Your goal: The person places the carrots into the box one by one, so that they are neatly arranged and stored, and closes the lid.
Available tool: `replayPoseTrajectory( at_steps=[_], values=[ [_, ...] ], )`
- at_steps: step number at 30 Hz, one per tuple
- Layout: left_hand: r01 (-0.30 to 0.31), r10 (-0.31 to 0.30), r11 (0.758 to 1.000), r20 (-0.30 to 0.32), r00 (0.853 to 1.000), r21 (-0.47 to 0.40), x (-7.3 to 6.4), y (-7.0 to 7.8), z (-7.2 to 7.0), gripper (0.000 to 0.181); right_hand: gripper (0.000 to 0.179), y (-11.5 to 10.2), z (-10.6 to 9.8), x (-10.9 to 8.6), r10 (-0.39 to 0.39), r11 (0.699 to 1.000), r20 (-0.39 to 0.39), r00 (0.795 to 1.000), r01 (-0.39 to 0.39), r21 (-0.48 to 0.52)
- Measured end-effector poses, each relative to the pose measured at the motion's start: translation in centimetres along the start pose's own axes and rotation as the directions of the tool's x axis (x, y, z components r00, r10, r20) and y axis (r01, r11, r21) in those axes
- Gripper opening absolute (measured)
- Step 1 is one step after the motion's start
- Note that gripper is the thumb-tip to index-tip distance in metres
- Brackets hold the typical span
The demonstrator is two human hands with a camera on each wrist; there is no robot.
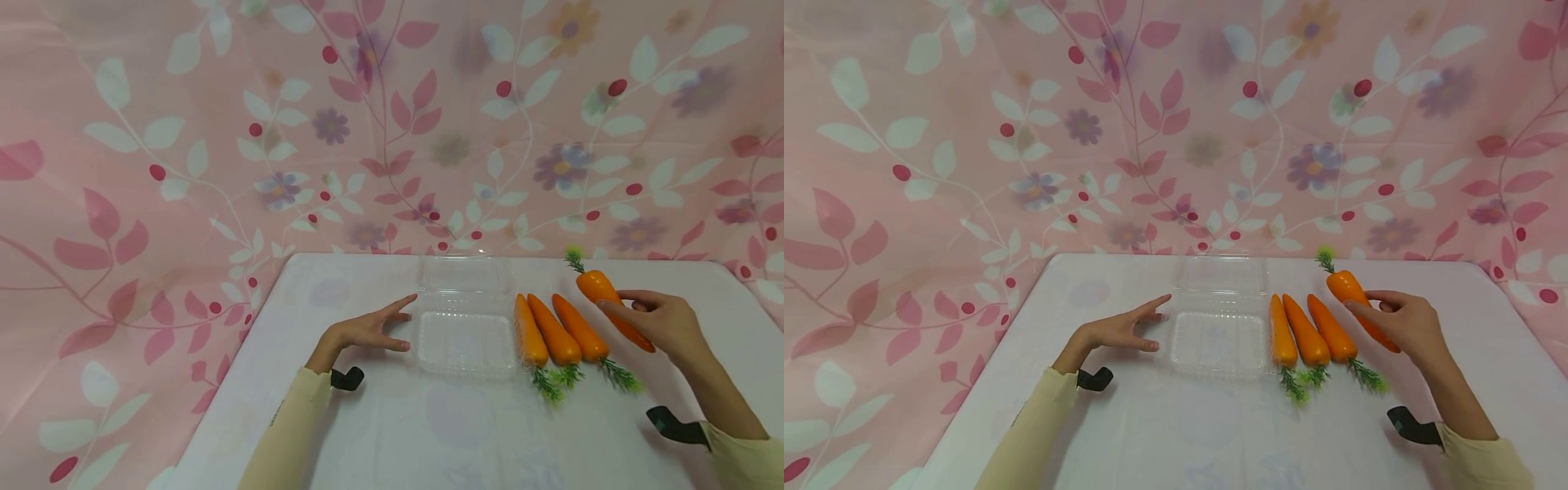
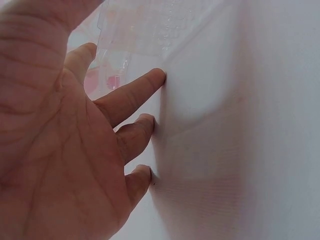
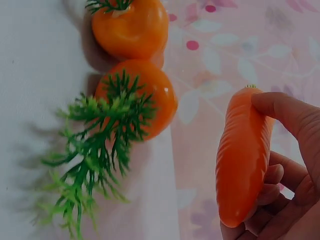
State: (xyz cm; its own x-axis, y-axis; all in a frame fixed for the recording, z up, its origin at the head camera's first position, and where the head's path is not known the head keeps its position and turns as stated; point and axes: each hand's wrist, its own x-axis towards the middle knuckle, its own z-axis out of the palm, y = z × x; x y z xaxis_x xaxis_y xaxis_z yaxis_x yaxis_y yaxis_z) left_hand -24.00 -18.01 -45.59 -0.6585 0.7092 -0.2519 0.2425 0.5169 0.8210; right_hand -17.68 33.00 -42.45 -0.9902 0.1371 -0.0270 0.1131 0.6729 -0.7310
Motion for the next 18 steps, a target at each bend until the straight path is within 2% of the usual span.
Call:
replayPoseTrajectory(
  at_steps=[11, 18],
  values=[
    [0.009, -0.009, 1.0, -0.007, 1.0, 0.01, 0.1, -0.2, 0.1, 0.1, 0.065, -1.9, 1.4, -0.6, -0.093, 0.995, 0.0, 0.996, 0.093, 0.03],
    [0.012, -0.012, 1.0, -0.011, 1.0, 0.019, 0.1, -0.2, 0.1, 0.098, 0.063, -3.0, 2.2, -0.7, -0.125, 0.991, 0.014, 0.992, 0.124, 0.047]
  ],
)
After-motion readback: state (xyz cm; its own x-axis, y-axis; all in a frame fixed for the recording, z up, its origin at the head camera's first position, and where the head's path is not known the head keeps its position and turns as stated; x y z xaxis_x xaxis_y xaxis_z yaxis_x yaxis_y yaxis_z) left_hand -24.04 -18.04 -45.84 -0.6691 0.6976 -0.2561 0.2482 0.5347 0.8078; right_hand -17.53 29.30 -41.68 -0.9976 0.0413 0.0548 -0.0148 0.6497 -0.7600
